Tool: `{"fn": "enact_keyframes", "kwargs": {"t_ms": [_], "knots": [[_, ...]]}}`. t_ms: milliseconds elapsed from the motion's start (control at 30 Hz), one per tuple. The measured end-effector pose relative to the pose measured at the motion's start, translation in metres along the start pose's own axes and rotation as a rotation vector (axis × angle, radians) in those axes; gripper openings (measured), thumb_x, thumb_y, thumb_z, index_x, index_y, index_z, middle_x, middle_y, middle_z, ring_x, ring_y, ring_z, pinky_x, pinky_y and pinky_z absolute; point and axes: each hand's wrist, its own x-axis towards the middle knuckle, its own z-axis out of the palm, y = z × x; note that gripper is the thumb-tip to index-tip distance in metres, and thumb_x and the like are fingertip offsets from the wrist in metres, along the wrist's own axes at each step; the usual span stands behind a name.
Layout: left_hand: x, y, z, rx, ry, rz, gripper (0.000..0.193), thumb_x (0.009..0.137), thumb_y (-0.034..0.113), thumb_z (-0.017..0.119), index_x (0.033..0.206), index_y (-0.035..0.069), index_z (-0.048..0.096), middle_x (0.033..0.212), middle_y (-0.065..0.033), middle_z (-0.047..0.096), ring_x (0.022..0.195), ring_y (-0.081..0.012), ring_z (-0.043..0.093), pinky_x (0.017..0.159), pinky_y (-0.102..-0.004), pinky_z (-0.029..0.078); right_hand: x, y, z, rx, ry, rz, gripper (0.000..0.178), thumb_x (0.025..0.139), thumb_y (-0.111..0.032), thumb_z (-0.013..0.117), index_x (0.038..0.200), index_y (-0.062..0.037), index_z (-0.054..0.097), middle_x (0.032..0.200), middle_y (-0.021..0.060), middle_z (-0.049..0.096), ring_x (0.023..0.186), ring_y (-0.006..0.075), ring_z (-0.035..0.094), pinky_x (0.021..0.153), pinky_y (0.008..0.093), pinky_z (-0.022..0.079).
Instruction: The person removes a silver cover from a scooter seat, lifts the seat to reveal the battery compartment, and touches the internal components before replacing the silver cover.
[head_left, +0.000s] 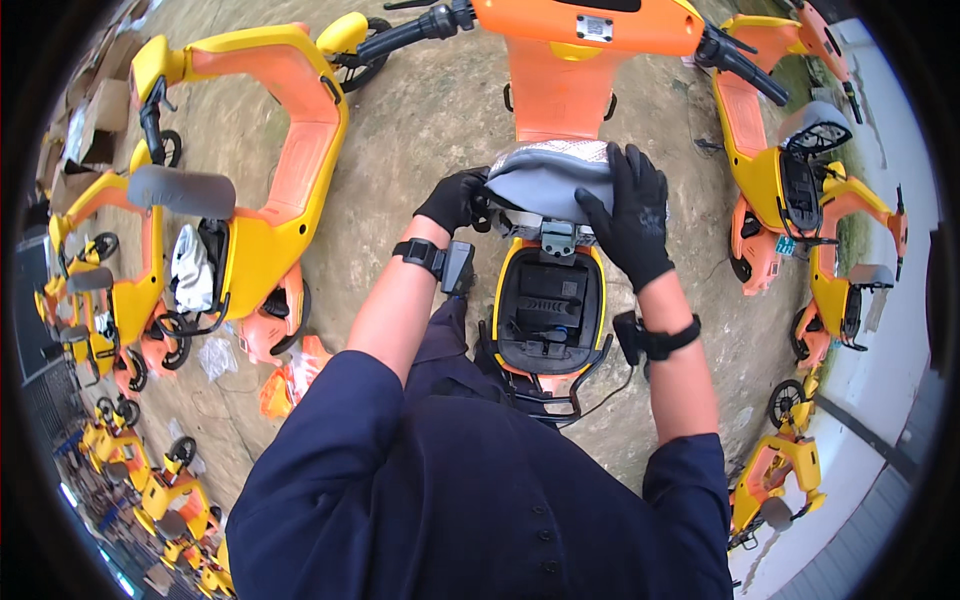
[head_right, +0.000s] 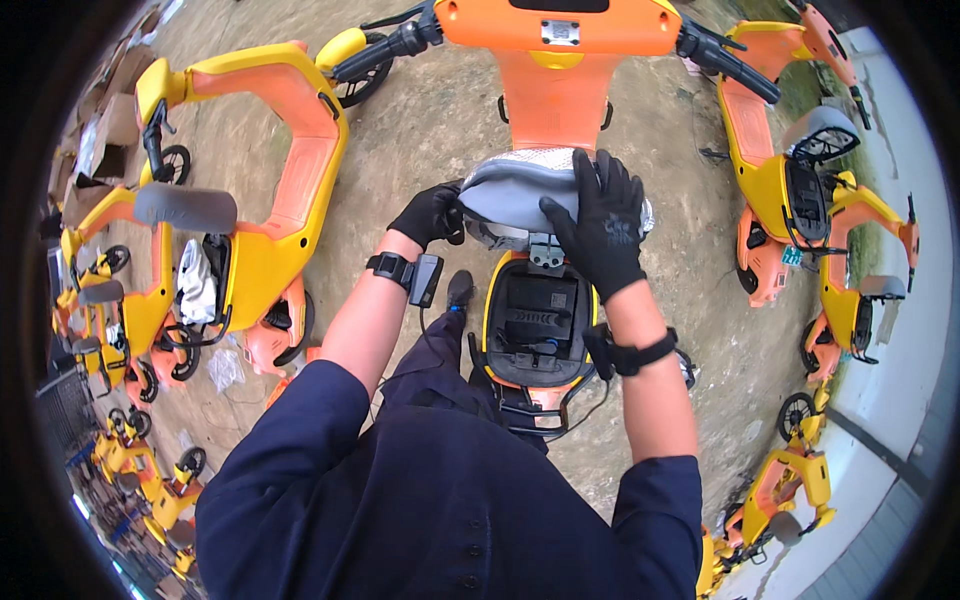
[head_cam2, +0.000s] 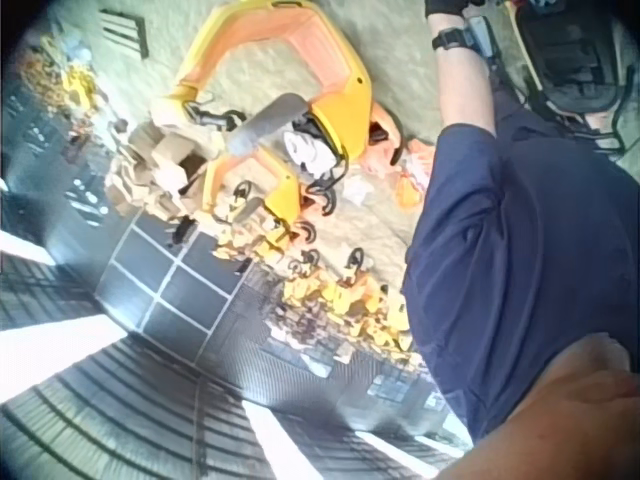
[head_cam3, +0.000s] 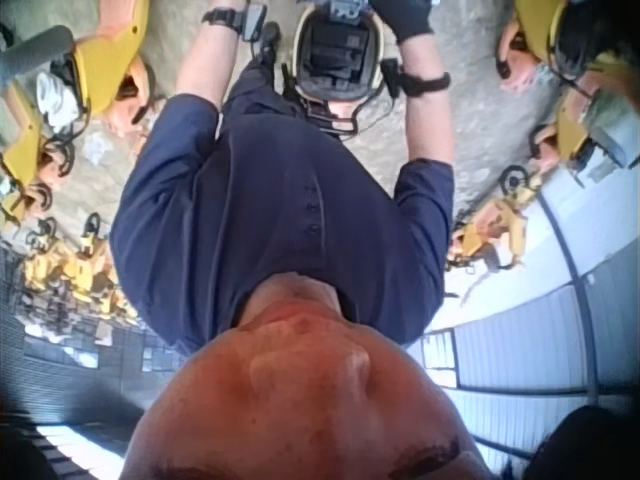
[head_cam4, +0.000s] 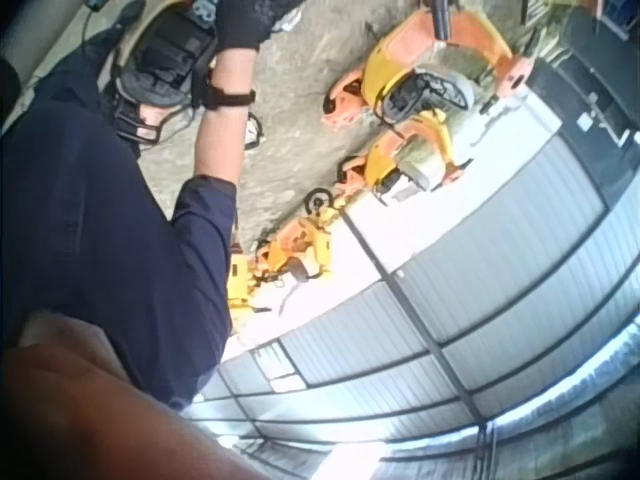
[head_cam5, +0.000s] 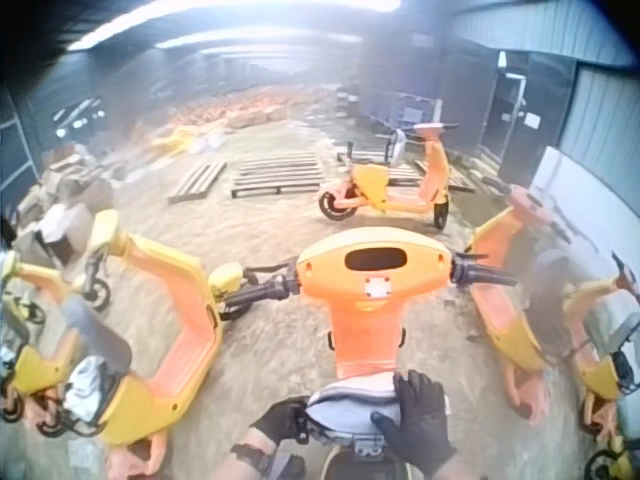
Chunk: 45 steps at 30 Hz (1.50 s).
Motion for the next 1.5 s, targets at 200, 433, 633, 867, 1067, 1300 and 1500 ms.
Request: {"fn": "enact_keyframes", "kwargs": {"t_ms": [200, 433, 633, 867, 1067, 1300, 1500], "knots": [[-0.034, -0.039, 0.015, -0.063, 0.18, 0.21, 0.042, 0.077, -0.001, 0.044, 0.118, 0.008, 0.047, 0.057, -0.0002, 0.047, 0.042, -0.0078, 0.04, 0.038, -0.0212, 0.031, 0.009, 0.013, 0.031, 0.053, 0.042, 0.047, 0.051, 0.074, -0.035, 0.06, 0.117, -0.0095, 0.048, 0.111, 0.0141, 0.05, 0.104, 0.0296, 0.046, 0.088, 0.0433, 0.033], [0.016, -0.025, -0.009, 0.566, 0.043, 0.457, 0.019, 0.081, 0.021, 0.053, 0.089, 0.006, 0.061, 0.065, -0.005, 0.056, 0.054, -0.0139, 0.051, 0.047, -0.0277, 0.041, 0.042, 0.004, 0.031, 0.114, -0.148, 0.234, 0.05, 0.074, -0.049, 0.057, 0.106, -0.0118, 0.057, 0.09, 0.015, 0.059, 0.086, 0.031, 0.057, 0.076, 0.0403, 0.042], [0.009, 0.027, 0.015, 0.791, 0.348, 0.828, 0.05, 0.079, 0.036, 0.058, 0.114, 0.001, 0.051, 0.111, -0.0168, 0.054, 0.108, -0.0293, 0.048, 0.091, -0.0355, 0.038, 0.056, 0.021, 0.031, 0.199, -0.383, 0.435, 0.053, 0.069, -0.055, 0.058, 0.103, -0.0144, 0.06, 0.097, 0.0119, 0.062, 0.091, 0.0276, 0.059, 0.078, 0.0391, 0.043], [-0.01, 0.055, 0.098, 1.019, 0.143, 0.918, 0.059, 0.077, 0.049, 0.056, 0.117, 0.006, 0.05, 0.116, -0.0178, 0.051, 0.108, -0.0307, 0.048, 0.092, -0.0375, 0.037, 0.043, 0.043, 0.051, 0.599, -0.04, 0.287, 0.066, 0.071, -0.052, 0.06, 0.117, -0.0051, 0.051, 0.109, 0.018, 0.056, 0.102, 0.0297, 0.054, 0.088, 0.0386, 0.041], [0.0, 0.064, 0.092, 0.927, 0.008, 0.805, 0.055, 0.077, 0.046, 0.058, 0.113, 0.005, 0.054, 0.108, -0.016, 0.058, 0.097, -0.0262, 0.056, 0.085, -0.0337, 0.043, 0.01, 0.074, 0.021, 0.721, -0.279, 0.496, 0.059, 0.077, -0.047, 0.059, 0.114, -0.0026, 0.052, 0.112, 0.0196, 0.054, 0.101, 0.0279, 0.054, 0.087, 0.0339, 0.041], [0.009, 0.077, 0.093, 0.897, -0.07, 0.526, 0.048, 0.079, 0.045, 0.059, 0.096, 0.001, 0.063, 0.076, -0.0089, 0.064, 0.066, -0.0145, 0.058, 0.064, -0.027, 0.046, 0.017, 0.074, 0.03, 0.689, -0.193, 0.645, 0.05, 0.077, -0.046, 0.06, 0.092, 0.0012, 0.063, 0.085, 0.0173, 0.064, 0.079, 0.0244, 0.061, 0.073, 0.0317, 0.045], [0.022, 0.088, 0.099, 0.951, -0.076, 0.381, 0.049, 0.075, 0.045, 0.06, 0.096, 0.001, 0.061, 0.081, -0.0151, 0.064, 0.073, -0.0239, 0.061, 0.069, -0.0318, 0.046, 0.018, 0.075, 0.039, 0.516, -0.186, 0.54, 0.039, 0.079, -0.041, 0.058, 0.081, -0.0025, 0.065, 0.073, 0.0183, 0.061, 0.072, 0.0332, 0.059, 0.065, 0.0345, 0.046]]}}
